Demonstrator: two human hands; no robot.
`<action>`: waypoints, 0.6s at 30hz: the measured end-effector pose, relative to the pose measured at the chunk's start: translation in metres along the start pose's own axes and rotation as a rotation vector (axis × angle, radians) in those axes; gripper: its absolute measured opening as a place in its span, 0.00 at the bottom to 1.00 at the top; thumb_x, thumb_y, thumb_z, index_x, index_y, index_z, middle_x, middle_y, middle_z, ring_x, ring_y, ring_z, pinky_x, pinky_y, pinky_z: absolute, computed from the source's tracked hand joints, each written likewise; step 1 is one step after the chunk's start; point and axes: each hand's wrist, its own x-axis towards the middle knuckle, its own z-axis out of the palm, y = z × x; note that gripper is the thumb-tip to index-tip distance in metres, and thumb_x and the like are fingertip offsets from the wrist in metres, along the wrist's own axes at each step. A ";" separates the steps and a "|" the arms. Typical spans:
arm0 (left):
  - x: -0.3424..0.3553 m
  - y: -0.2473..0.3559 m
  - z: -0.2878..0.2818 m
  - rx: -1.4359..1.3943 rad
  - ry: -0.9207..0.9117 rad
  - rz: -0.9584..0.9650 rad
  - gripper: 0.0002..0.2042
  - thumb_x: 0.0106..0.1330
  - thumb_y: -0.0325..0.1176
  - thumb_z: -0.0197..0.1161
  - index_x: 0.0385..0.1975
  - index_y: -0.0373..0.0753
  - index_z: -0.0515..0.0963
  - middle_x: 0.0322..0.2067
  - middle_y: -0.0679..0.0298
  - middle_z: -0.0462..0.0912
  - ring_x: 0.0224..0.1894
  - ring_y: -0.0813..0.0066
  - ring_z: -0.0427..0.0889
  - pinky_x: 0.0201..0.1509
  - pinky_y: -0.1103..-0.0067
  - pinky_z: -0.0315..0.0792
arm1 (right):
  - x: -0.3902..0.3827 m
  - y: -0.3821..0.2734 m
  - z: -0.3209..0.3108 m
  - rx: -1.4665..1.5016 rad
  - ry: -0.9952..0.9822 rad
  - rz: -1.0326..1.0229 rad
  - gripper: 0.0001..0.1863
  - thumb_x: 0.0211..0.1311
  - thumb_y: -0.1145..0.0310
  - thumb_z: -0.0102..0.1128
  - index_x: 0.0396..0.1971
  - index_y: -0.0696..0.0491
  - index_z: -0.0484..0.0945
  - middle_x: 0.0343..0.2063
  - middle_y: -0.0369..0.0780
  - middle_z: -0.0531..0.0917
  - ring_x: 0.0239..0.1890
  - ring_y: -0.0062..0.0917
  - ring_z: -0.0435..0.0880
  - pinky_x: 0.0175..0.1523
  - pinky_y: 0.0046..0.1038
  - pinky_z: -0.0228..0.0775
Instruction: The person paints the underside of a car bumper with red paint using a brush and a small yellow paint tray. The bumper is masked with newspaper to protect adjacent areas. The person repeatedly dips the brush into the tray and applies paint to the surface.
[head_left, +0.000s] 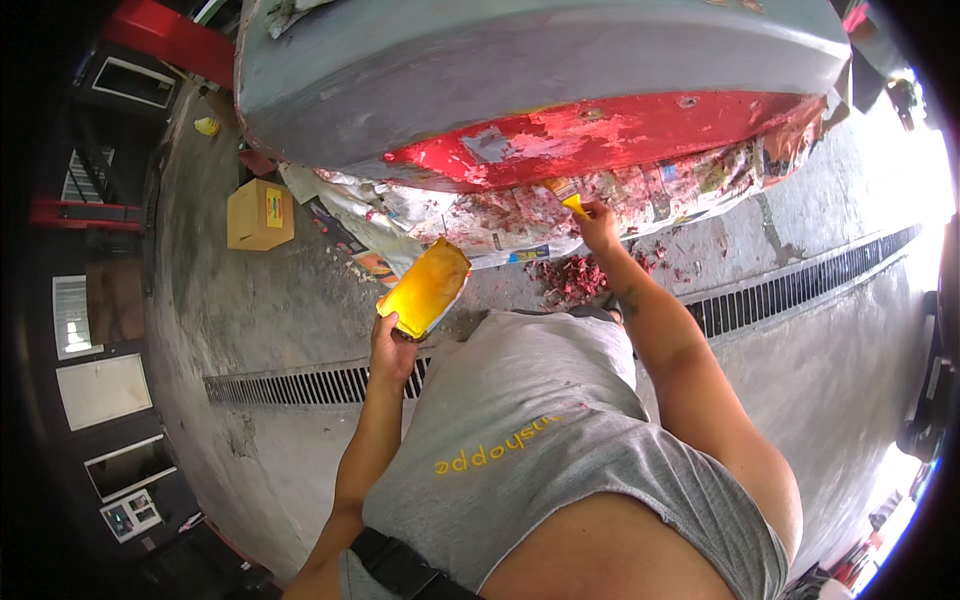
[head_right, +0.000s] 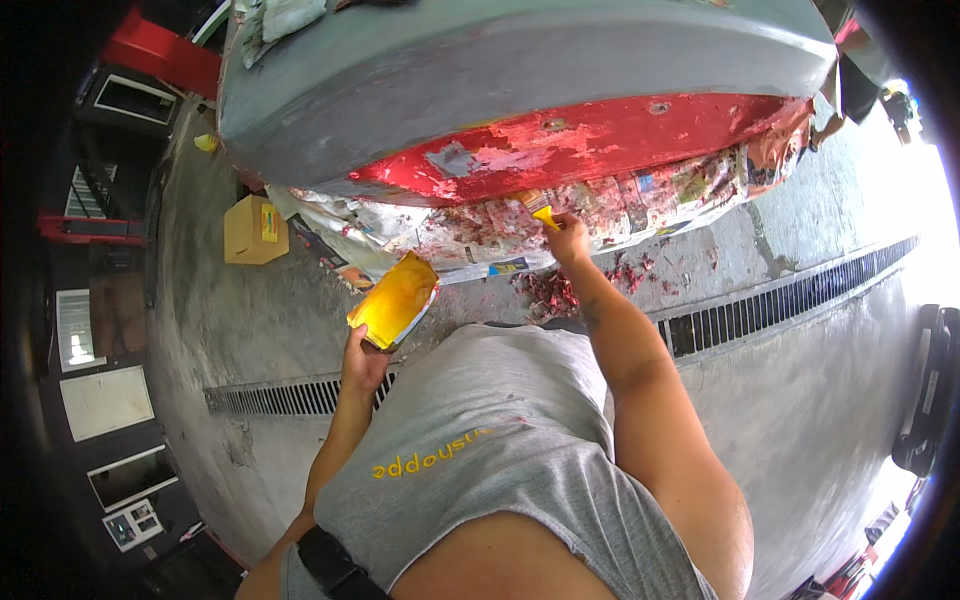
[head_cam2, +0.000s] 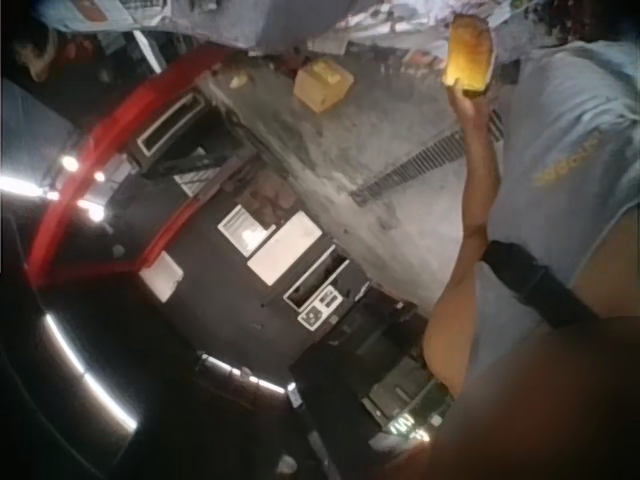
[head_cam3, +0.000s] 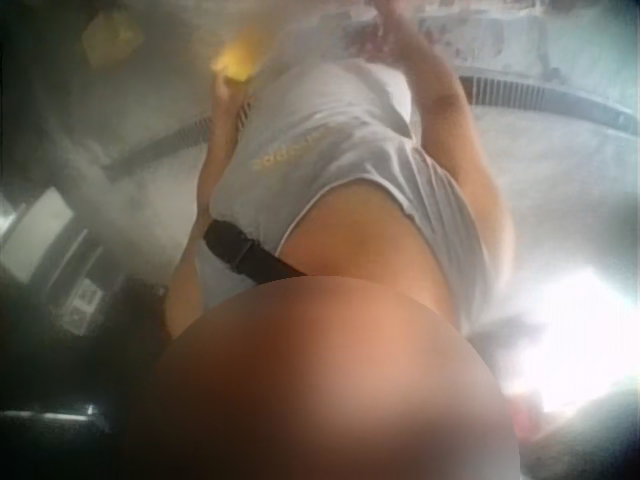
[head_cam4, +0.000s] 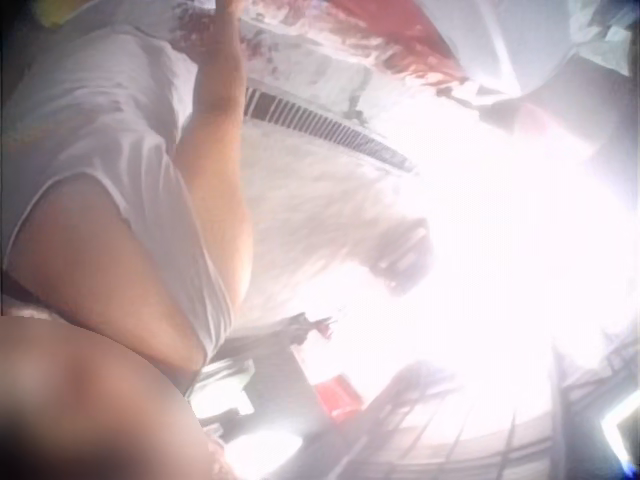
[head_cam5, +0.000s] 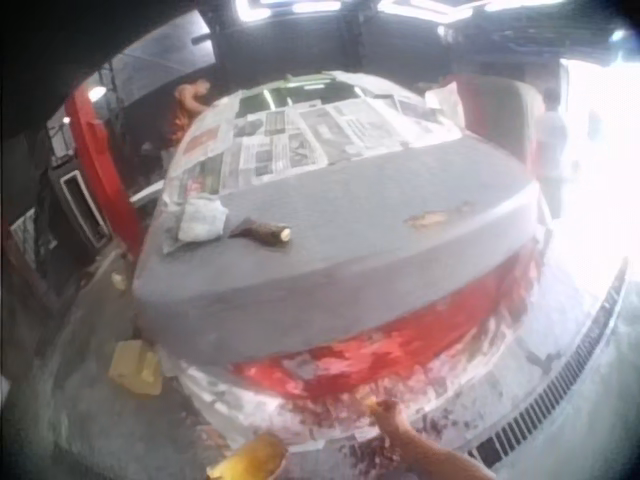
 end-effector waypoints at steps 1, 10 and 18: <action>-0.001 0.000 0.001 0.003 0.012 -0.011 0.27 0.71 0.34 0.59 0.70 0.40 0.68 0.66 0.60 0.76 0.69 0.59 0.74 0.75 0.58 0.66 | 0.006 0.001 -0.014 -0.064 0.040 -0.015 0.16 0.62 0.64 0.74 0.44 0.57 0.88 0.32 0.43 0.91 0.35 0.29 0.90 0.42 0.34 0.80; 0.012 -0.017 0.024 -0.013 -0.068 -0.025 0.29 0.72 0.39 0.58 0.72 0.40 0.67 0.69 0.60 0.74 0.72 0.59 0.72 0.76 0.56 0.63 | 0.027 0.015 -0.112 -0.115 0.227 -0.055 0.11 0.62 0.71 0.73 0.42 0.57 0.84 0.30 0.39 0.86 0.31 0.21 0.81 0.38 0.29 0.75; 0.011 -0.005 0.017 -0.046 -0.097 0.003 0.30 0.72 0.40 0.58 0.73 0.41 0.66 0.70 0.60 0.73 0.73 0.58 0.71 0.76 0.55 0.63 | -0.043 -0.019 0.053 -0.221 0.135 -0.003 0.15 0.61 0.66 0.76 0.44 0.56 0.84 0.35 0.43 0.89 0.36 0.33 0.87 0.45 0.35 0.79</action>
